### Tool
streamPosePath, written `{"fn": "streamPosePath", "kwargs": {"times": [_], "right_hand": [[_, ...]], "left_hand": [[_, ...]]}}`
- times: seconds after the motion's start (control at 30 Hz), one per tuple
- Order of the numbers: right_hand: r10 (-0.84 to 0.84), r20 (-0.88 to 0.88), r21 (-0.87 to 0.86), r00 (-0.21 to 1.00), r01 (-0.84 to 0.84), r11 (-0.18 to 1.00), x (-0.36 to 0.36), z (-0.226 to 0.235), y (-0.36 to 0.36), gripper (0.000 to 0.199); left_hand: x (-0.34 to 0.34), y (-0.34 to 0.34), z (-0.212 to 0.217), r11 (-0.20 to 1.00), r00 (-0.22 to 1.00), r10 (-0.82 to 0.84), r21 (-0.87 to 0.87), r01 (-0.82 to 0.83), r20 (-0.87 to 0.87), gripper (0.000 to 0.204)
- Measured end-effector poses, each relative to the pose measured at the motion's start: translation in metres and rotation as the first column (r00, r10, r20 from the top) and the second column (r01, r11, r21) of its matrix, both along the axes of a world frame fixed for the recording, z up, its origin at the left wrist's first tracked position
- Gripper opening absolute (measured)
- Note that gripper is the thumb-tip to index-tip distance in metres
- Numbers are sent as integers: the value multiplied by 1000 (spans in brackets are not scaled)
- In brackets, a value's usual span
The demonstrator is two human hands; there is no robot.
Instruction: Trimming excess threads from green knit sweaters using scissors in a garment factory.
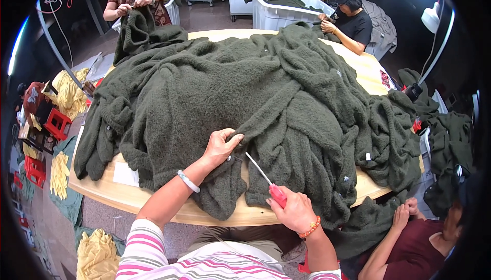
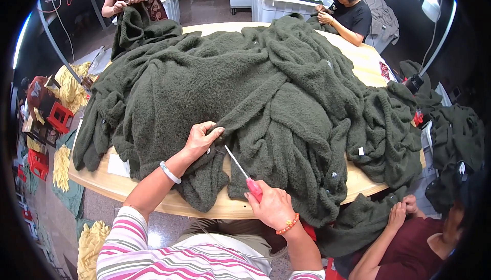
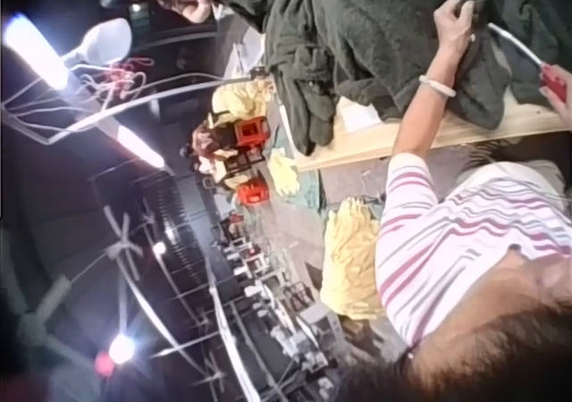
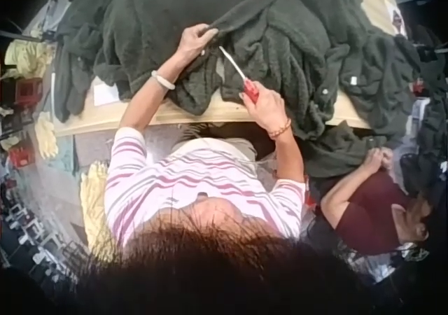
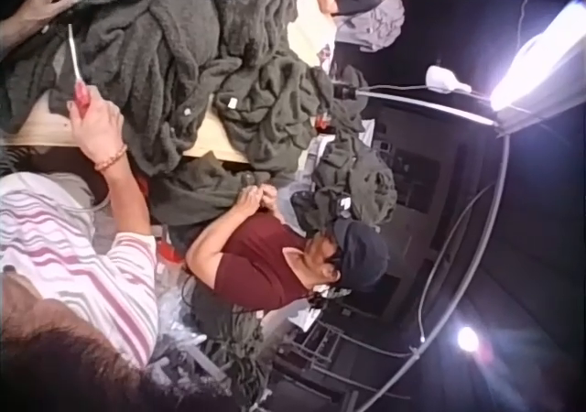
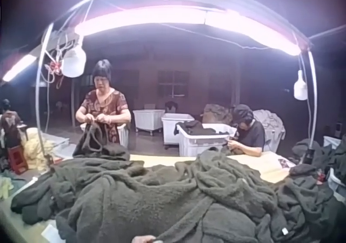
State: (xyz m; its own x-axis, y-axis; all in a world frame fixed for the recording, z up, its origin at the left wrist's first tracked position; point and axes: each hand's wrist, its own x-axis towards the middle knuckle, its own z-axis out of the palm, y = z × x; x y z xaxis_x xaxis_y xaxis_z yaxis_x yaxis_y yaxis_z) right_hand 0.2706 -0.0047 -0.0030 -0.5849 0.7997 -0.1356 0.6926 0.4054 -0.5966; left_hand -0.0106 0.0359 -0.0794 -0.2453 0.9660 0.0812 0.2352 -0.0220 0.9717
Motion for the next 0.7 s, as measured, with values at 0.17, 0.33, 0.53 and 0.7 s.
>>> {"fn": "streamPosePath", "kwargs": {"times": [0.17, 0.33, 0.53, 0.7], "right_hand": [[-66, -106, 2, 992, 67, 998, 11, -3, -3, 29], [-84, -144, -18, 986, 82, 996, 18, -5, -7, 30], [-30, -30, 3, 999, 30, 1000, 14, -4, -21, 28], [61, 41, 27, 997, -62, 998, 18, 3, -35, 28]], "left_hand": [[19, -35, 33, 926, 789, 252, 377, -28, -560, 46], [31, -72, 46, 929, 538, 117, 283, 239, -835, 46], [18, -64, 10, 939, 664, 110, 296, 173, -740, 22], [8, -58, 14, 965, 882, 65, 255, 63, -467, 12]]}}
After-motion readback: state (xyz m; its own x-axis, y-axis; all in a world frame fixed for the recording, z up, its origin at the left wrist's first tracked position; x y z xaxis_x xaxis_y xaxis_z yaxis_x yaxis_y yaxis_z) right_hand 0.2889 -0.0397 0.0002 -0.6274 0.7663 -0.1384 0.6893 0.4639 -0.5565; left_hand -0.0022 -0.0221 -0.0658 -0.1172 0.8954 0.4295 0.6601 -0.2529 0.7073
